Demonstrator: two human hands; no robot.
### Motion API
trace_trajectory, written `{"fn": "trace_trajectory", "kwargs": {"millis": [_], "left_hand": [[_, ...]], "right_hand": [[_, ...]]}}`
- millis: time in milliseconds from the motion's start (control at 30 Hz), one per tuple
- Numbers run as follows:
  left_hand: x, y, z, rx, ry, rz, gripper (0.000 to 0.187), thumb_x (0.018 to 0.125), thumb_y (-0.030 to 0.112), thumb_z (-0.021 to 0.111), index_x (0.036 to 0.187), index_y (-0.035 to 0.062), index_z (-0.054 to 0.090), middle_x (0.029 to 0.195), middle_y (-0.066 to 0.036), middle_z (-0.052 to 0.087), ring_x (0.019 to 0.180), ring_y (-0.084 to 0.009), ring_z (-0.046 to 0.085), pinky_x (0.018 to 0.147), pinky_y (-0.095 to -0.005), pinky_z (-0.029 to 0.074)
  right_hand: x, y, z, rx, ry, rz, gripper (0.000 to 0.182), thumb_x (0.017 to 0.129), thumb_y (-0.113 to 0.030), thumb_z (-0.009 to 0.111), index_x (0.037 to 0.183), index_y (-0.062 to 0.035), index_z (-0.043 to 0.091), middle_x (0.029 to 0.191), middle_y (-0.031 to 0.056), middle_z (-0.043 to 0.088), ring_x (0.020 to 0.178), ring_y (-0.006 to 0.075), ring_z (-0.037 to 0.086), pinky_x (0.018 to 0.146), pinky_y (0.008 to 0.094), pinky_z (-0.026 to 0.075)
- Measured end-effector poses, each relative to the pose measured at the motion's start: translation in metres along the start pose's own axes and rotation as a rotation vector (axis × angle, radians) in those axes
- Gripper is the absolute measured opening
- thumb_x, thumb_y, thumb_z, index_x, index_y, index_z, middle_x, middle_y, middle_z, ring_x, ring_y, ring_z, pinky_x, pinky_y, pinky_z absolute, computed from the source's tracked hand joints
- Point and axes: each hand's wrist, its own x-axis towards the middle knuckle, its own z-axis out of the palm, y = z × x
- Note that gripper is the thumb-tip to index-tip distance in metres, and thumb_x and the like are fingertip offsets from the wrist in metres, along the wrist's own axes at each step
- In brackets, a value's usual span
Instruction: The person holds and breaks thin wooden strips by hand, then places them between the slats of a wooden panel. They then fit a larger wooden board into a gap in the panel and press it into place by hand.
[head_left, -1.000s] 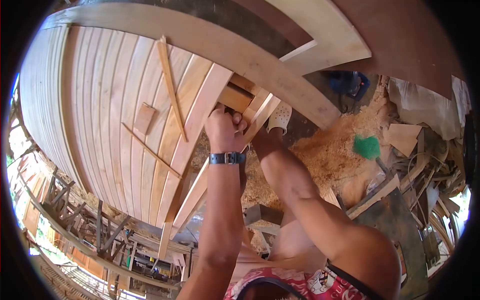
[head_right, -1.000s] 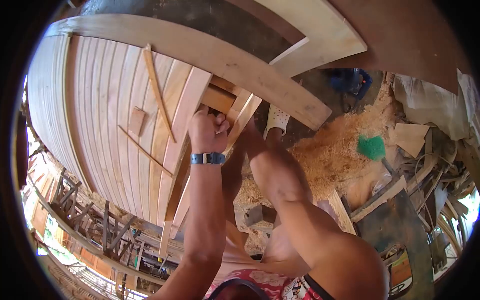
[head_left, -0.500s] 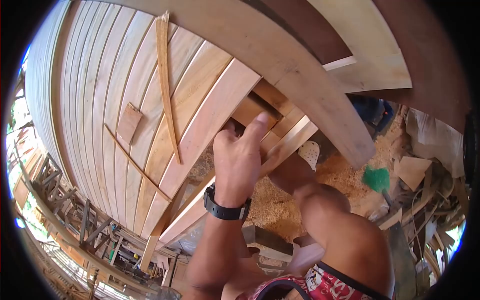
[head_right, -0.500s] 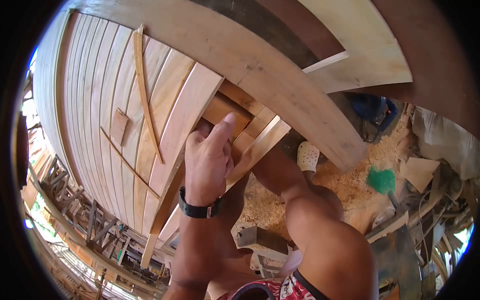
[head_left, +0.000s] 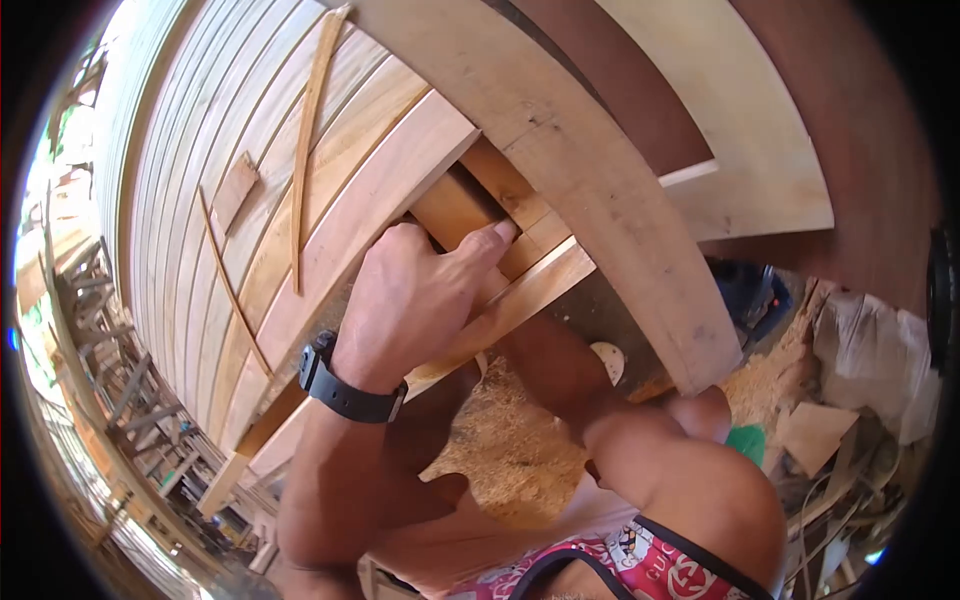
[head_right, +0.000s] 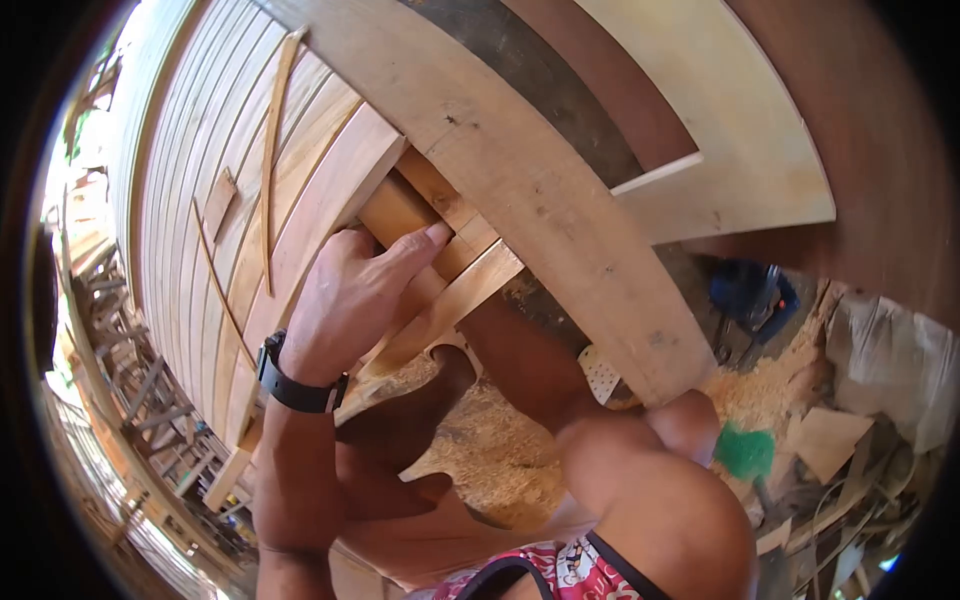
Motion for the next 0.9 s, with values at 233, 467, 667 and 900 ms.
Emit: {"fn": "trace_trajectory", "kwargs": {"millis": [233, 467, 667, 900], "left_hand": [[-0.001, 0.009, 0.005, 0.465, -0.11, -0.075, 0.024, 0.084, 0.01, 0.062, 0.107, 0.0125, 0.066, 0.07, -0.013, 0.058, 0.053, -0.0352, 0.047, 0.053, -0.0399, 0.04], [-0.001, -0.011, 0.017, 0.571, 0.07, 0.122, 0.02, 0.068, 0.012, 0.062, 0.088, 0.0113, 0.061, 0.061, -0.014, 0.056, 0.055, -0.0384, 0.056, 0.051, -0.0435, 0.046], [-0.003, -0.002, 0.009, 0.468, 0.03, 0.101, 0.019, 0.086, 0.008, 0.063, 0.104, 0.0086, 0.069, 0.088, -0.009, 0.07, 0.063, -0.0274, 0.059, 0.062, -0.0339, 0.047], [-0.002, -0.015, 0.018, 0.513, 0.111, 0.256, 0.027, 0.086, 0.024, 0.07, 0.087, -0.0033, 0.067, 0.066, -0.004, 0.058, 0.053, -0.0112, 0.05, 0.048, -0.0291, 0.038]], "right_hand": [[0.006, 0.003, -0.005, -0.113, 0.015, 0.031, 0.053, 0.097, -0.047, 0.048, 0.133, -0.0073, 0.05, 0.119, 0.0139, 0.062, 0.102, 0.0263, 0.063, 0.089, 0.0418, 0.055], [0.012, 0.007, -0.002, -0.14, 0.007, 0.031, 0.053, 0.097, -0.046, 0.049, 0.132, -0.0074, 0.05, 0.119, 0.0138, 0.062, 0.102, 0.0262, 0.063, 0.089, 0.0417, 0.055], [0.014, 0.01, 0.003, -0.132, 0.013, 0.027, 0.053, 0.097, -0.046, 0.049, 0.132, -0.0074, 0.051, 0.119, 0.0138, 0.062, 0.102, 0.0262, 0.063, 0.088, 0.0416, 0.055], [0.018, 0.014, 0.002, -0.104, 0.011, 0.031, 0.052, 0.097, -0.046, 0.049, 0.132, -0.0075, 0.051, 0.118, 0.0137, 0.062, 0.101, 0.0262, 0.063, 0.088, 0.0415, 0.055]]}}
